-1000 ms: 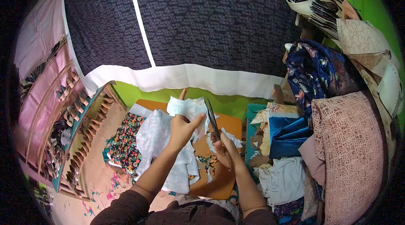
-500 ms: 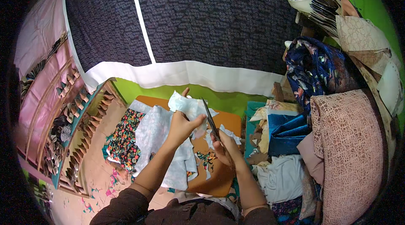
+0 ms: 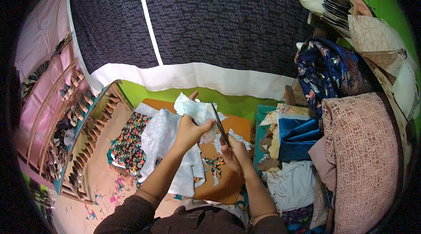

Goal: Cutting patterns out of floral fabric using scissors.

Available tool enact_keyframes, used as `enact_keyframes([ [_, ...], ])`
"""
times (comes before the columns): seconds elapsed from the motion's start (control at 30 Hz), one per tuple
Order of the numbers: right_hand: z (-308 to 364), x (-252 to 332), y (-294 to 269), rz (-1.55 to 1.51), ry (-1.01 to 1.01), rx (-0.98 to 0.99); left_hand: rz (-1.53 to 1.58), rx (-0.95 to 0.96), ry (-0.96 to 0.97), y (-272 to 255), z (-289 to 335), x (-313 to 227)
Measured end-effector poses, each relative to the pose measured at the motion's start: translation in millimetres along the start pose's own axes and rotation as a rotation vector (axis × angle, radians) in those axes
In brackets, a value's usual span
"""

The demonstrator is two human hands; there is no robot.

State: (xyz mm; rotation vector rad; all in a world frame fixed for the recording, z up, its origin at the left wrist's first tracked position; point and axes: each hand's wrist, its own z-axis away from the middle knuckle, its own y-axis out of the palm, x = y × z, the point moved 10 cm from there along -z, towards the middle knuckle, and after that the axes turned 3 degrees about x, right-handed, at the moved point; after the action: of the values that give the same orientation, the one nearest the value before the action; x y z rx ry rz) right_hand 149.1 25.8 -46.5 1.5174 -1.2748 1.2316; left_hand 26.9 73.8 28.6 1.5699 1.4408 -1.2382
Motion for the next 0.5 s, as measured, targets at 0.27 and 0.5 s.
enact_keyframes([
  [0.27,2.5,-20.8,6.4,-0.319,0.285,0.051,-0.121,0.122,-0.03,2.9,2.0,-11.0],
  [0.5,1.5,-17.3,3.1,-0.178,0.127,0.115,-0.086,0.122,0.009,0.4,1.0,-13.8],
])
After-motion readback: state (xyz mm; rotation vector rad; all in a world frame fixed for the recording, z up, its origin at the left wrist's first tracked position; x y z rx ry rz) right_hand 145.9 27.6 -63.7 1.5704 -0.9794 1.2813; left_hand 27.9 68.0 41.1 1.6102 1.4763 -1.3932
